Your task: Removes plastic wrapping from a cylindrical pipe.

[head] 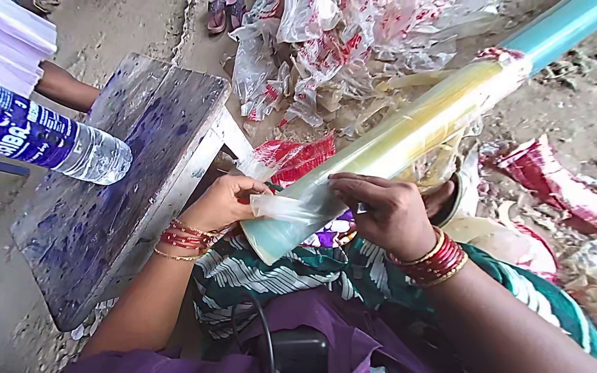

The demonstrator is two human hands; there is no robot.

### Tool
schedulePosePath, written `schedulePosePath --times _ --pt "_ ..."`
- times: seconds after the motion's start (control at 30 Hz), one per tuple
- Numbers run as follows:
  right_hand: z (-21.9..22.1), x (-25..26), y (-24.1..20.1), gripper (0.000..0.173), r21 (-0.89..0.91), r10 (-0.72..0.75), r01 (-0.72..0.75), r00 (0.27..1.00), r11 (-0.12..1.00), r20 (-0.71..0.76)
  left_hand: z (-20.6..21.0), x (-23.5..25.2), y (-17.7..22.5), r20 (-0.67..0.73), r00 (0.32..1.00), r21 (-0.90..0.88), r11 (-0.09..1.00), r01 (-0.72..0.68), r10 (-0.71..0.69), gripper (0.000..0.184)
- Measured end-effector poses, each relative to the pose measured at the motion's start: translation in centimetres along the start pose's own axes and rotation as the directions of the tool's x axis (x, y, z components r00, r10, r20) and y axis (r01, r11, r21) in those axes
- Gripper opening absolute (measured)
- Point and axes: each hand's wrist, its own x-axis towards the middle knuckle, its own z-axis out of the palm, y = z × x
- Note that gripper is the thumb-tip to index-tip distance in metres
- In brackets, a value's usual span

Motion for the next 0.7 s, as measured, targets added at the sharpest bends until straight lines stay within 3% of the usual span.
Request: schedulePosePath --times 0.07,0.13,0.2,0.33,0.47,0.57,0.63,0.7 --pt "-0.1 0.2 0.6 0.027 -0.001 0.020 -0.020 1.000 1.000 -0.013 0.2 -1.1 -1.2 0.008 1.000 -0.163 0.986 0.030 -0.029 0.028" --pt "0.0 0.5 0.9 0.032 -0.028 0.079 -0.077 0.995 0.997 0.053 1.5 -2.0 -2.0 -0.182 0.981 -0.144 0.989 0.044 -0.071 0.003" --pt "0.3 0.8 1.5 0.036 -0.123 0.104 -0.090 0.989 0.988 0.110 3.0 -1.6 -2.4 -0.357 0.931 -0.125 0.992 0.029 -0.072 0.013" --pt "-0.7 0.6 1.0 0.036 -0.173 0.120 -0.095 0.983 0.980 0.142 4.2 -1.2 -1.7 -0.505 0.862 -0.117 0.985 -0.126 0.050 0.017" --pt "-3.1 0.7 -0.5 0.031 -0.223 0.084 -0.053 0.988 0.973 0.129 4.3 -1.7 0.8 -0.485 0.800 0.099 0.932 -0.350 0.352 0.006" --pt "-4.1 0.5 -1.3 0.032 -0.298 0.091 -0.046 0.986 0.953 0.139 3.8 -1.3 2.9 -0.364 0.766 0.299 0.846 -0.443 0.530 0.012" --pt "-3.7 0.4 -1.9 0.030 -0.313 0.084 -0.056 0.994 0.948 0.075 3.7 -0.7 3.4 -0.250 0.766 0.378 0.788 -0.487 0.593 0.016" --pt "-2.5 0.2 -2.3 0.029 -0.189 0.046 -0.045 0.999 0.981 -0.001 4.3 -0.5 2.9 -0.185 0.779 0.406 0.768 -0.494 0.599 0.018"
